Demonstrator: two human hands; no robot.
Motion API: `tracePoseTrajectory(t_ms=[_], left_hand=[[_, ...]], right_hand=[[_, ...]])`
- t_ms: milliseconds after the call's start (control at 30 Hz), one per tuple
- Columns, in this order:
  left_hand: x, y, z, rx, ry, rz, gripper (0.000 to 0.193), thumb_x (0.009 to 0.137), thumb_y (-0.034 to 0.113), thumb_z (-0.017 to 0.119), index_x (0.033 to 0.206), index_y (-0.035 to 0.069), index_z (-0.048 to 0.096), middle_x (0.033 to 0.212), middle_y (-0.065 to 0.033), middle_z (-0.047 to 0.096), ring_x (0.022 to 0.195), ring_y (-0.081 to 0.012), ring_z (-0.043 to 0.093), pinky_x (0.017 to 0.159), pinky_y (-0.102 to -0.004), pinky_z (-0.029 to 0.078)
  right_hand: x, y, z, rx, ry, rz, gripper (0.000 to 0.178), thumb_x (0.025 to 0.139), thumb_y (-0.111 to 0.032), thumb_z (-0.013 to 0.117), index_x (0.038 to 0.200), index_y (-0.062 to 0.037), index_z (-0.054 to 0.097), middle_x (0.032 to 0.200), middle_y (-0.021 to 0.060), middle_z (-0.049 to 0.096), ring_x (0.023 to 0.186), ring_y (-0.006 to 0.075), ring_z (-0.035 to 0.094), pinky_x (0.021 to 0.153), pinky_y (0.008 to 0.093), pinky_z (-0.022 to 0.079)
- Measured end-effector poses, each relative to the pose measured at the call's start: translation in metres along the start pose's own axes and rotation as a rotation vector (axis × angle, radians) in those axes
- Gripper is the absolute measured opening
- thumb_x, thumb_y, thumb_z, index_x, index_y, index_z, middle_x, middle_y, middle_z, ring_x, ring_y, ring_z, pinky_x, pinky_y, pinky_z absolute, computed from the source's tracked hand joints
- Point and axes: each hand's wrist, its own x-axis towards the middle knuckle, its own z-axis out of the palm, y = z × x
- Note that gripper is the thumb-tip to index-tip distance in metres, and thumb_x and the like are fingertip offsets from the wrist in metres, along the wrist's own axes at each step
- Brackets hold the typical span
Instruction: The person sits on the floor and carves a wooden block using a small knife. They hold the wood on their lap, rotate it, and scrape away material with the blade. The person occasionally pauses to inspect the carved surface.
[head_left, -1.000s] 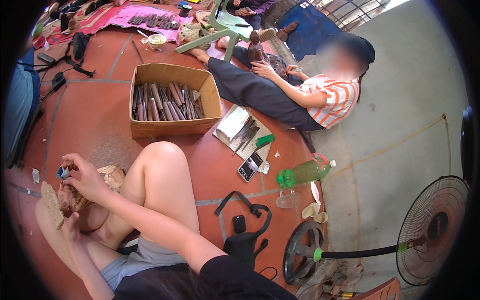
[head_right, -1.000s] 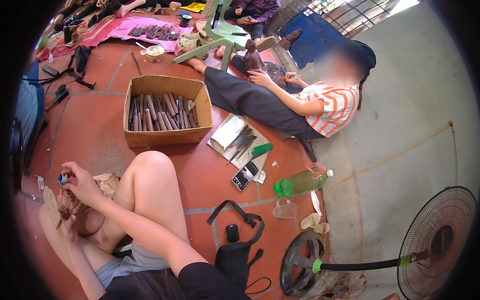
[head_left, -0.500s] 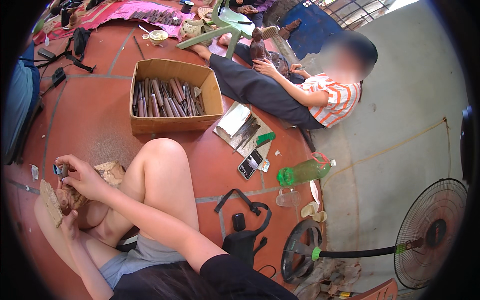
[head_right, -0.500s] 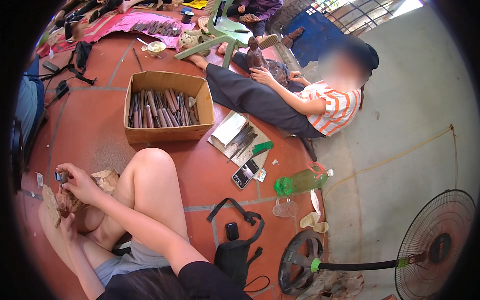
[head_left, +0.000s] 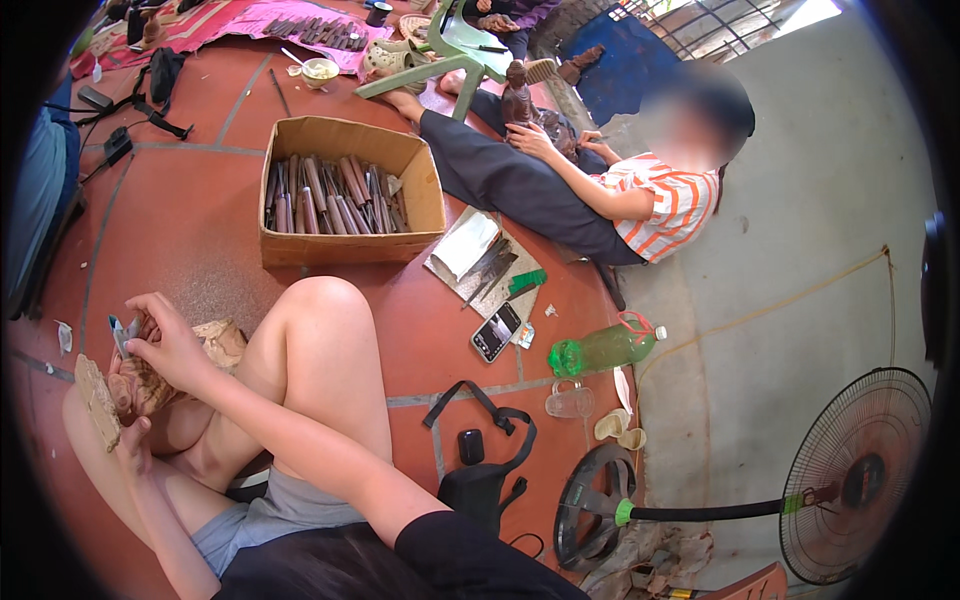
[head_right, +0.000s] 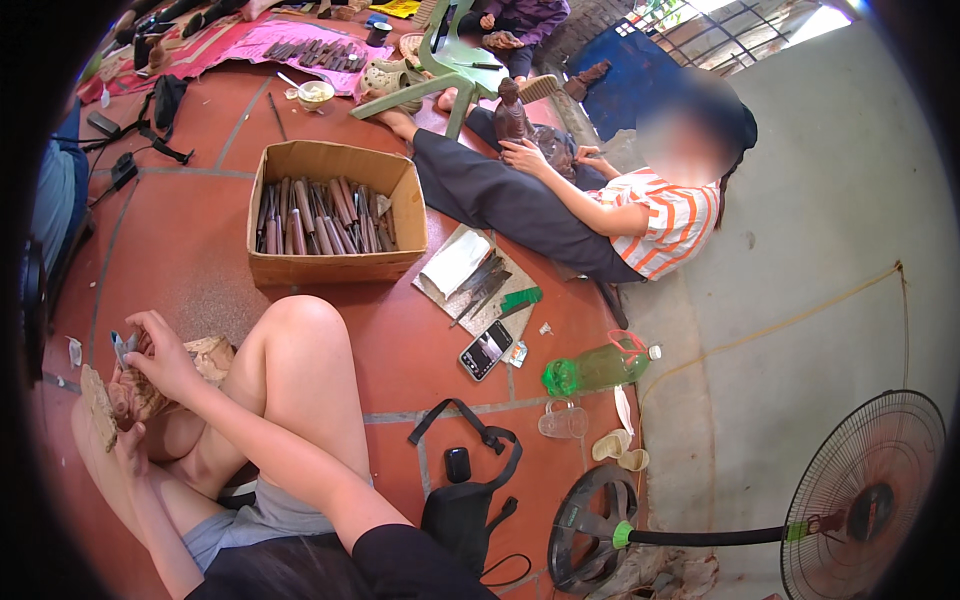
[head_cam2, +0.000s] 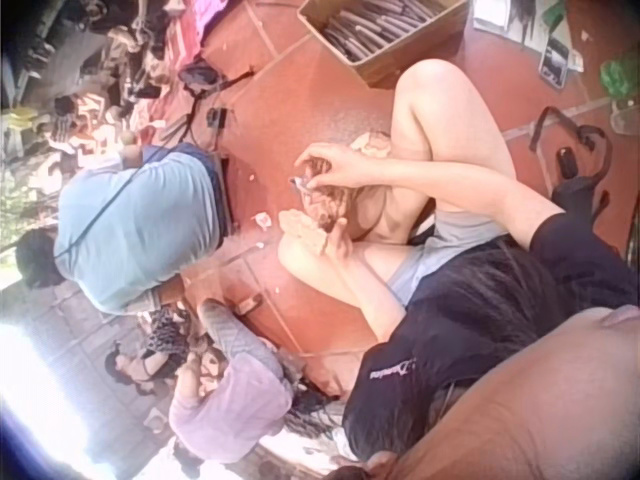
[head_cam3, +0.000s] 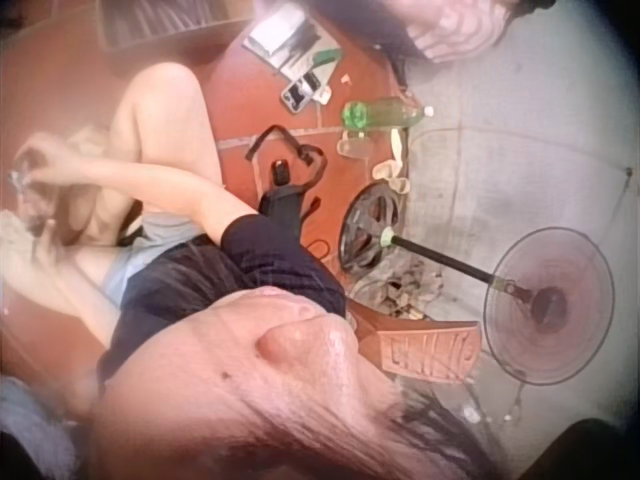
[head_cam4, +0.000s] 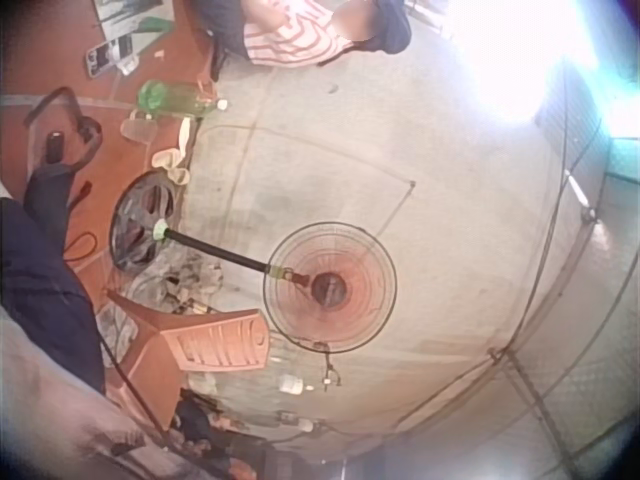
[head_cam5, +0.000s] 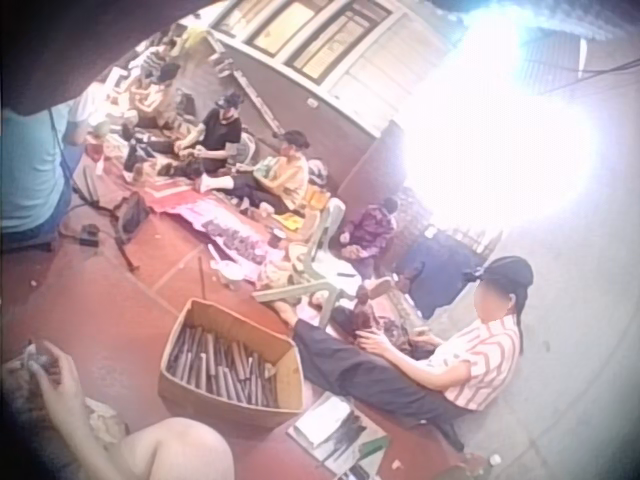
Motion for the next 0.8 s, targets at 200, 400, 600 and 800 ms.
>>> tracePoseTrajectory(t_ms=[200, 400, 600, 800], left_hand=[[-0.011, -0.017, -0.02, 0.05, 0.319, -0.111, 0.091, 0.068, 0.011, 0.086, 0.143, 0.001, 0.035, 0.127, -0.0111, 0.052, 0.113, -0.0245, 0.055, 0.099, -0.0383, 0.044], [-0.014, -0.024, -0.031, 0.018, 0.293, -0.15, 0.091, 0.068, 0.011, 0.086, 0.143, 0.001, 0.035, 0.128, -0.011, 0.052, 0.113, -0.0246, 0.055, 0.099, -0.0384, 0.044], [-0.018, -0.031, -0.043, 0.011, 0.31, -0.175, 0.09, 0.068, 0.011, 0.086, 0.143, 0.002, 0.035, 0.128, -0.011, 0.052, 0.114, -0.0247, 0.055, 0.1, -0.0385, 0.044], [-0.022, -0.039, -0.058, 0.003, 0.336, -0.193, 0.09, 0.068, 0.011, 0.085, 0.143, 0.002, 0.036, 0.129, -0.0109, 0.052, 0.115, -0.0248, 0.055, 0.1, -0.0386, 0.045]], right_hand=[[0.002, 0.003, 0.0, 0.023, 0.084, 0.083, 0.039, 0.077, 0.001, 0.07, 0.111, -0.0018, 0.052, 0.092, 0.0086, 0.055, 0.085, 0.0182, 0.057, 0.078, 0.031, 0.047], [0.006, 0.013, -0.003, 0.044, 0.183, 0.136, 0.032, 0.079, 0.002, 0.068, 0.105, -0.0015, 0.049, 0.087, 0.0065, 0.054, 0.078, 0.0135, 0.054, 0.072, 0.0291, 0.047], [0.008, 0.017, -0.002, 0.283, 0.1, 0.259, 0.031, 0.082, 0.003, 0.069, 0.107, -0.0006, 0.05, 0.091, 0.0061, 0.059, 0.079, 0.009, 0.06, 0.061, 0.0234, 0.051], [0.01, 0.019, 0.0, 0.557, -0.024, 0.378, 0.028, 0.083, 0.005, 0.069, 0.105, 0.0017, 0.053, 0.091, 0.0073, 0.064, 0.077, 0.0102, 0.063, 0.066, 0.0223, 0.053]])
